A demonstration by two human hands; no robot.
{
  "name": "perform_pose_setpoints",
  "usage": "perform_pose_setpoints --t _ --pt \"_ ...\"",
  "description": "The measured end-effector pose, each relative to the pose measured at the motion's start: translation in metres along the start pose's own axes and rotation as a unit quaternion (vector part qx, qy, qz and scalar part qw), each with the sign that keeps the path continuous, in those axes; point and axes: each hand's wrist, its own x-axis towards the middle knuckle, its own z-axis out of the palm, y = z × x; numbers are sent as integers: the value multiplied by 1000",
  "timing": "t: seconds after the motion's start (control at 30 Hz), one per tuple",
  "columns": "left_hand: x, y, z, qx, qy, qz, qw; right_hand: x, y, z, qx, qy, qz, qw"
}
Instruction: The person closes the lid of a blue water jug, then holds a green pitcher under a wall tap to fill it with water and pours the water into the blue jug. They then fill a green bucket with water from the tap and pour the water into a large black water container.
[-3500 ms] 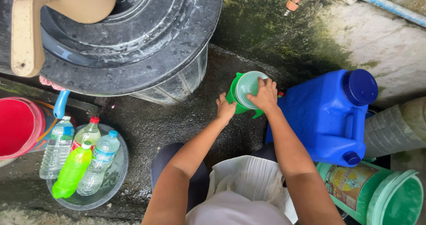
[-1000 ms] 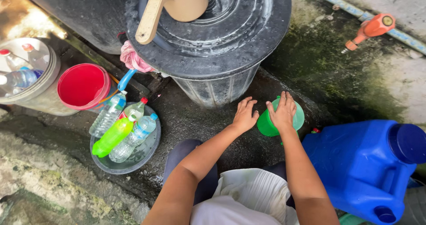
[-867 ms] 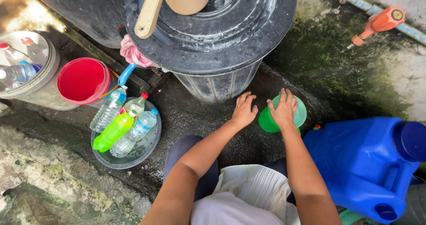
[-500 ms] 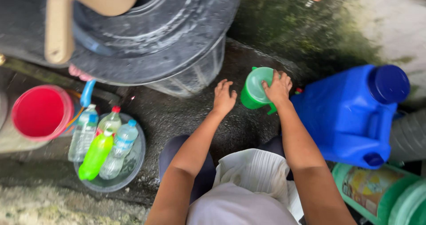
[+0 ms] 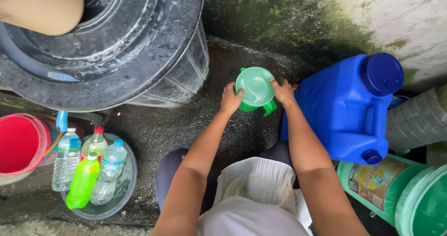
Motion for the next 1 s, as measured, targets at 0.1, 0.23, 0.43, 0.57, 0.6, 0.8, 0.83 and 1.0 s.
perform_pose_setpoints --t 0.1,0.23,0.43,0.57,0.6,0.8,0.83,1.0 --pt "18 10 12 -10 -25 -84 996 2 5 -4 109 -115 91 983" --pt "35 27 21 -18 -44 -75 996 9 9 -4 149 -176 77 970" --pt "42 46 21 -9 -44 -99 994 26 8 -2 118 -137 37 983" --pt "34 57 13 19 -25 -76 997 14 0 -8 74 -120 45 989" --pt "31 60 10 23 -22 -67 997 7 -2 -11 88 -124 51 987" --pt "6 71 -9 8 -12 -76 997 -32 -11 -17 88 -280 153 944" --pt "-1 72 -12 6 1 -76 997 -38 -12 -16 110 -285 135 942" --pt "-29 74 -24 -69 50 -94 992 -52 -26 -16 97 -273 94 952"
